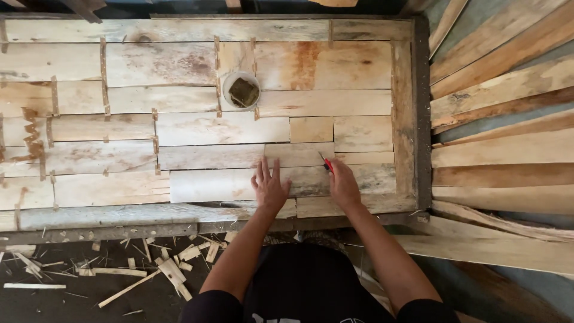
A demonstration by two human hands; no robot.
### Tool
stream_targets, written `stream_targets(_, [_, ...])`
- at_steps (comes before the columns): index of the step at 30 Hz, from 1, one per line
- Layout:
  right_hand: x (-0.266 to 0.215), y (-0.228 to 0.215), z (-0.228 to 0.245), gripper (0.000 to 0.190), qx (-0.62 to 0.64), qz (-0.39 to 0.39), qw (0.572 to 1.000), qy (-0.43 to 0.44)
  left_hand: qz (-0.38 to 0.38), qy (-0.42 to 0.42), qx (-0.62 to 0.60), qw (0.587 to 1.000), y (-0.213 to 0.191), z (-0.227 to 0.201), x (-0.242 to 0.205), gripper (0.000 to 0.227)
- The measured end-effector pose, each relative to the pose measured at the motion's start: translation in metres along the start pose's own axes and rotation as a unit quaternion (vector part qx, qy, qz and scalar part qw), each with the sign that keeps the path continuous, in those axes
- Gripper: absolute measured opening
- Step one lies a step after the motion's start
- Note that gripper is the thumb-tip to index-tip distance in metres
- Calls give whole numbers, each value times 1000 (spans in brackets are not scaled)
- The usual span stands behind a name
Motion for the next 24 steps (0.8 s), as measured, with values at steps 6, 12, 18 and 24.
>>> stream_targets(6, [5, 3, 0, 41, -9, 23, 999, -25, 17, 3, 18, 1000, 5, 2, 5, 86])
stream_targets(12, [5, 1, 1, 41, 6, 59, 998, 0, 32, 0, 33, 999, 7, -1, 1, 87])
stream_targets(18, [0, 10, -2, 40, -50, 47, 997, -25, -3, 91, 58, 994, 53, 3, 8, 75])
stream_targets(24, [1, 2, 6, 38, -39, 68, 997, -22, 66, 83, 124, 987, 31, -17, 1, 71])
Point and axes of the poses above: each hand's wrist, its own x-axis towards the middle knuckle, its own y-axis out of the palm, z = x × y, the point moved 10 cm from there along x, towards the middle knuckle, and after that the axes turned 7 degrees about -x, right-handed, at the moved point
